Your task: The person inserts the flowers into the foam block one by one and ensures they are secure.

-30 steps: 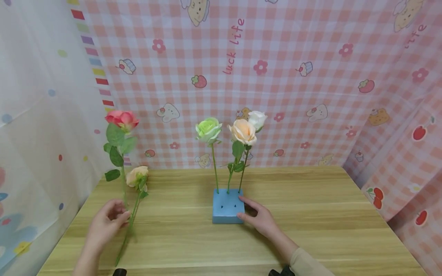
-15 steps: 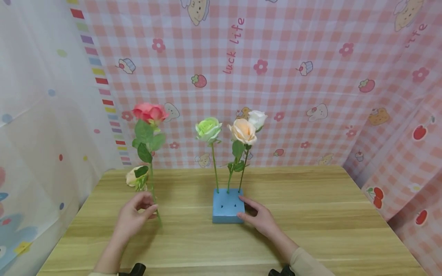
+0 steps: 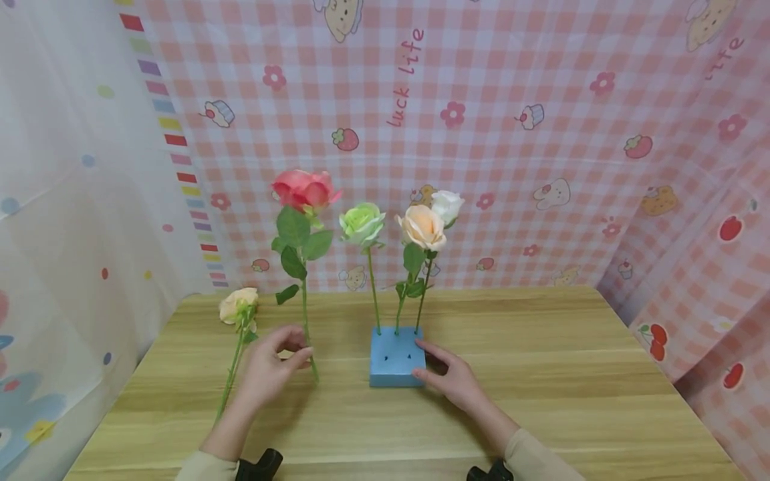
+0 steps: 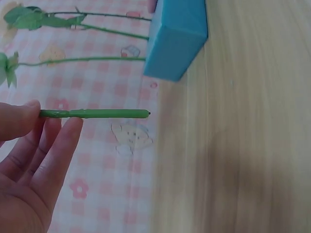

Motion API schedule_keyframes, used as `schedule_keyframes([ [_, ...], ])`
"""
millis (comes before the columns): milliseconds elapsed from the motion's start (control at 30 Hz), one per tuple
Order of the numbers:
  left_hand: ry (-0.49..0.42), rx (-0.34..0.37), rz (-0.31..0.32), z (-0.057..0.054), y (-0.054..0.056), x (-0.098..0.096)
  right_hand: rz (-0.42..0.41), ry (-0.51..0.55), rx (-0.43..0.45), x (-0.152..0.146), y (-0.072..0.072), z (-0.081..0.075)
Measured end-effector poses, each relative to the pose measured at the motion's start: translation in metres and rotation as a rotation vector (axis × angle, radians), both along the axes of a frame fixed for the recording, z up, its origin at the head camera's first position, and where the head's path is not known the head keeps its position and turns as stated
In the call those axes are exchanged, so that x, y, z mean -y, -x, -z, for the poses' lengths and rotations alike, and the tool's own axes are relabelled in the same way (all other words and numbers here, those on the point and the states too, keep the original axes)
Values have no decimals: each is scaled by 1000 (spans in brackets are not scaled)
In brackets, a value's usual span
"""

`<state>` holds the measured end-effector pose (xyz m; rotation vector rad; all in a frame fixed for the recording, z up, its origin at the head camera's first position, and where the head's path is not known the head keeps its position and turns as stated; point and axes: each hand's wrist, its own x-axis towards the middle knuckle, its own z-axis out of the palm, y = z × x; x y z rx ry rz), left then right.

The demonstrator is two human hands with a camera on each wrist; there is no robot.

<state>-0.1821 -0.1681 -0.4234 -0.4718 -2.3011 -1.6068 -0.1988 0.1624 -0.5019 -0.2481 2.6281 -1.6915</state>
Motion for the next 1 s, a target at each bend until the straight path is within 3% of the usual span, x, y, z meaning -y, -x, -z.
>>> schedule_keyframes([
  [300,-5,47,16,-10,4,-26,6,3,11,0,0,0],
  [733,46,-38,41,-14,6,-64,4,-6,3,0,1,0],
  [1000,69,-58,102,-13,8,-88,-3,-4,4,-1,0,-1],
])
